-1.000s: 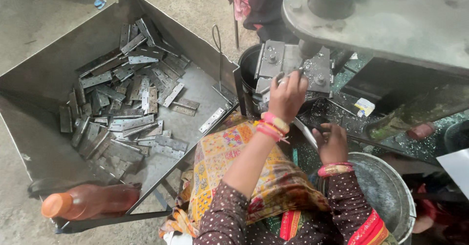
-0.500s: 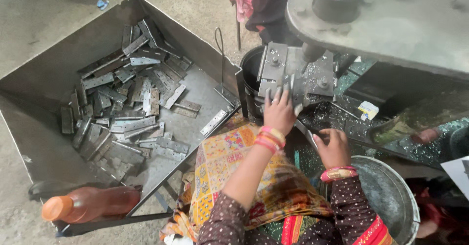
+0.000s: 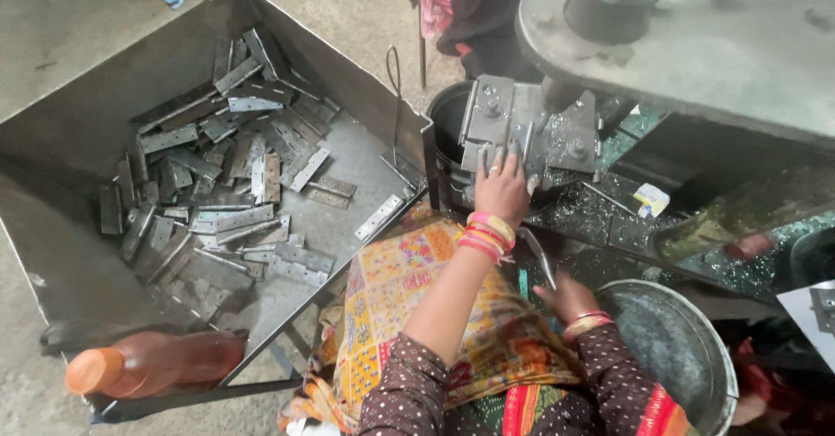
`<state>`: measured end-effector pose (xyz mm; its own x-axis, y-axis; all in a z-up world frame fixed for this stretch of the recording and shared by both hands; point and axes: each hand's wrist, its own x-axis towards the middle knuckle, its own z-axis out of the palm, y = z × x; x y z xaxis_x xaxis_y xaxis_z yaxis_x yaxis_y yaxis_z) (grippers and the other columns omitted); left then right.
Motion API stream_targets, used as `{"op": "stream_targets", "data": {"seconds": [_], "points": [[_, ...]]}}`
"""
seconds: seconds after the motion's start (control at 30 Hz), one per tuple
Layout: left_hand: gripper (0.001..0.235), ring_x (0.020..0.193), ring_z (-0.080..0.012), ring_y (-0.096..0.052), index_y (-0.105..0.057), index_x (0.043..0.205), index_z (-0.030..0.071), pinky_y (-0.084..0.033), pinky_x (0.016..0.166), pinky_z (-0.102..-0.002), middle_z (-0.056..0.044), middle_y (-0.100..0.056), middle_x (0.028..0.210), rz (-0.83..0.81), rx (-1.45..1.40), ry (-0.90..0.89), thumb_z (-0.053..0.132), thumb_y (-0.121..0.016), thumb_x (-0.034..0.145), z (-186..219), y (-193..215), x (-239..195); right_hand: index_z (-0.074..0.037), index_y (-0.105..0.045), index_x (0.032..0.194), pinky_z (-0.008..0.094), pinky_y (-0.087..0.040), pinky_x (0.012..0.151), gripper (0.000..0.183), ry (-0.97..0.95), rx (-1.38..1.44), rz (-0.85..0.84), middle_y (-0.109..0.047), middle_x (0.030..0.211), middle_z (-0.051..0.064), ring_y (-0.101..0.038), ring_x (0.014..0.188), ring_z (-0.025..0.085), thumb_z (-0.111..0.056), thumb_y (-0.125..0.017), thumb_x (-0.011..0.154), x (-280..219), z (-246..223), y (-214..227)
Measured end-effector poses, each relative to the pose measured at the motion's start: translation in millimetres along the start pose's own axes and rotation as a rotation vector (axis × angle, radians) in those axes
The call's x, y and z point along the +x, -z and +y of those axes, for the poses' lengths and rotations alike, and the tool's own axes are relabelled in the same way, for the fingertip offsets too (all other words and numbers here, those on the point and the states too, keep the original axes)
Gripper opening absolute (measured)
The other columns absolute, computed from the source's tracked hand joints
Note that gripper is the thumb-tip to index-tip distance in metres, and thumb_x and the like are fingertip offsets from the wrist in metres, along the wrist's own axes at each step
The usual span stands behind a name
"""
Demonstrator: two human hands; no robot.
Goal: The person picks up a metal hinge from a bin, places it into a press machine, operates the machine with a lever, and then removes the hinge.
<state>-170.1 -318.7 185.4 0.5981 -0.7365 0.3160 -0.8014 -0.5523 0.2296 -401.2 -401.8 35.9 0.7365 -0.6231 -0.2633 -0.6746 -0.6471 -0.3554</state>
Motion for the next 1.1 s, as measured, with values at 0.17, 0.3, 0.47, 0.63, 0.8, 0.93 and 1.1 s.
{"op": "stream_targets", "data": {"seconds": [0.17,0.3,0.47,0.63,0.8,0.93,1.1], "points": [[0.039,0.142,-0.0302,-0.048,-0.069,0.124,0.002,-0.024,0.124,-0.056,-0.014,-0.055,0.147,0.106,0.109,-0.015,0.019,-0.054,0.092,-2.7,-20.8,22.9,-0.002,-0.064,0.113,0.05,-0.059,0.078,0.055,-0.097,-0.026,-0.175,-0.076,0.095,0.021,-0.077,0.086,0.041,-0.05,-0.074,0.085,33.7,-7.9,40.5],[0.04,0.139,-0.0327,-0.05,-0.071,0.12,0.0,-0.024,0.123,-0.056,-0.016,-0.058,0.145,0.207,0.11,0.002,0.019,-0.054,0.09,0.2,-32.5,46.5,-0.002,-0.066,0.108,0.05,-0.058,0.078,0.052,0.02,0.089,-0.058,-0.074,0.096,0.024,-0.074,0.089,0.042,-0.047,-0.075,0.084,27.1,5.3,17.8],[0.038,0.139,-0.0352,-0.049,-0.07,0.116,-0.002,-0.023,0.123,-0.056,-0.019,-0.059,0.141,0.129,-0.018,-0.008,0.023,-0.054,0.094,-3.7,-23.7,31.7,-0.005,-0.067,0.11,0.055,-0.054,0.079,0.046,0.007,0.098,0.08,-0.072,0.096,0.029,-0.069,0.091,0.048,-0.044,-0.074,0.087,-6.3,20.5,-26.4],[0.044,0.138,-0.032,-0.05,-0.067,0.126,-0.002,-0.025,0.124,-0.053,-0.016,-0.059,0.139,0.129,0.088,-0.05,0.018,-0.055,0.089,-2.9,-13.9,16.7,0.0,-0.062,0.105,0.053,-0.056,0.079,0.054,-0.083,0.023,-0.078,-0.071,0.094,0.029,-0.071,0.09,0.046,-0.048,-0.077,0.085,15.6,-1.7,9.9],[0.038,0.14,-0.032,-0.049,-0.068,0.122,0.001,-0.026,0.124,-0.052,-0.015,-0.058,0.142,0.052,0.054,-0.034,0.017,-0.055,0.091,-2.6,-15.2,17.4,-0.001,-0.065,0.107,0.051,-0.057,0.08,0.056,-0.088,-0.055,-0.124,-0.074,0.093,0.024,-0.074,0.089,0.043,-0.052,-0.075,0.086,30.1,-8.5,41.8],[0.04,0.14,-0.0318,-0.05,-0.068,0.123,0.0,-0.028,0.123,-0.053,-0.014,-0.058,0.141,0.105,0.066,-0.035,0.018,-0.056,0.09,-4.1,-15.8,17.3,-0.006,-0.067,0.114,0.056,-0.054,0.079,0.048,0.016,0.128,0.065,-0.072,0.1,0.027,-0.068,0.093,0.049,-0.046,-0.069,0.089,-5.9,6.3,-19.2],[0.038,0.14,-0.0318,-0.051,-0.07,0.123,0.001,-0.033,0.119,-0.051,-0.014,-0.056,0.147,0.099,0.018,-0.024,0.017,-0.057,0.091,-5.1,-27.0,15.5,-0.002,-0.062,0.113,0.053,-0.056,0.082,0.062,-0.14,-0.023,-0.076,-0.074,0.099,0.028,-0.071,0.095,0.047,-0.057,-0.072,0.085,6.8,14.9,-15.7]]}}
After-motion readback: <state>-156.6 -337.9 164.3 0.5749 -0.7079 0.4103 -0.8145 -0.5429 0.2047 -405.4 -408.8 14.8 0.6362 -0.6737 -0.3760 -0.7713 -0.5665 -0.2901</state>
